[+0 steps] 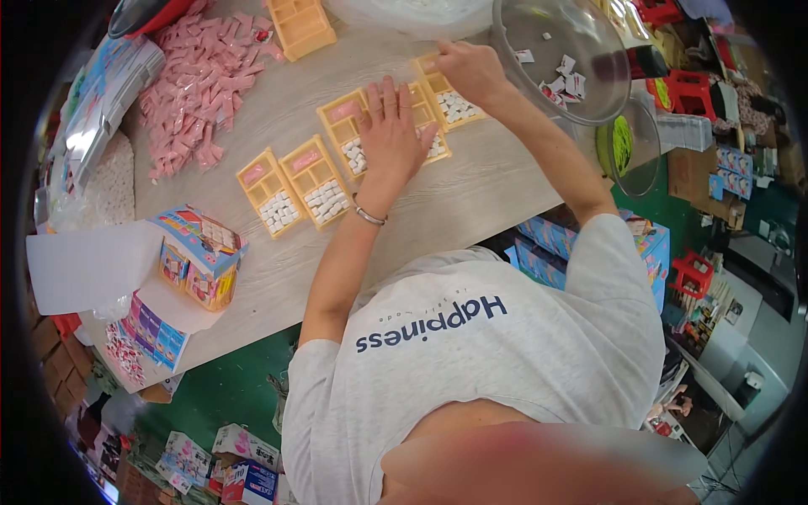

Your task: The person is placing small white cube components into yellow plastic trays and applying decorative stickers/labels to the back of the trays.

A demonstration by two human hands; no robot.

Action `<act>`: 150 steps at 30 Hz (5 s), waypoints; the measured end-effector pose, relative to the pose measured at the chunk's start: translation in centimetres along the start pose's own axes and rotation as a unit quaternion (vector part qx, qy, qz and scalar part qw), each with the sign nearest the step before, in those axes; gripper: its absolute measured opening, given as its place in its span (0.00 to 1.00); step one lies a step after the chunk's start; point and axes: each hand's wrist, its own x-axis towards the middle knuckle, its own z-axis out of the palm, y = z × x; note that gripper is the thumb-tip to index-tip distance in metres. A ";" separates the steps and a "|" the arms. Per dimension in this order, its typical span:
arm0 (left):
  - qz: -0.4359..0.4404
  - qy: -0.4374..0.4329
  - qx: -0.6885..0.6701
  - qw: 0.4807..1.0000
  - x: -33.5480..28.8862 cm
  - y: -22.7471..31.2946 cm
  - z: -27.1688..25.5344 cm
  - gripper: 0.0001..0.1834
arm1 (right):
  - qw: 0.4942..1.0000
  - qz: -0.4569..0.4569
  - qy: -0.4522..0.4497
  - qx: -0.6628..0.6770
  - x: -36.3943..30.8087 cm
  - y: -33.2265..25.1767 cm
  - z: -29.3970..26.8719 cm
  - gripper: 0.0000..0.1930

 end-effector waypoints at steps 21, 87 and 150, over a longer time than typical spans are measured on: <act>0.124 -0.047 0.020 0.991 2.6 4.6 0.1 0.43 | 0.801 0.551 -0.232 -0.002 -31.2 20.4 -0.6 0.20; -0.133 -0.016 -0.470 0.873 5.2 0.1 -4.3 0.12 | 0.710 0.187 0.041 0.677 -4.9 -2.6 0.8 0.09; -0.262 0.226 -0.261 0.901 -8.3 -15.3 -8.6 0.12 | 0.878 0.058 0.094 0.465 3.7 -13.8 0.0 0.07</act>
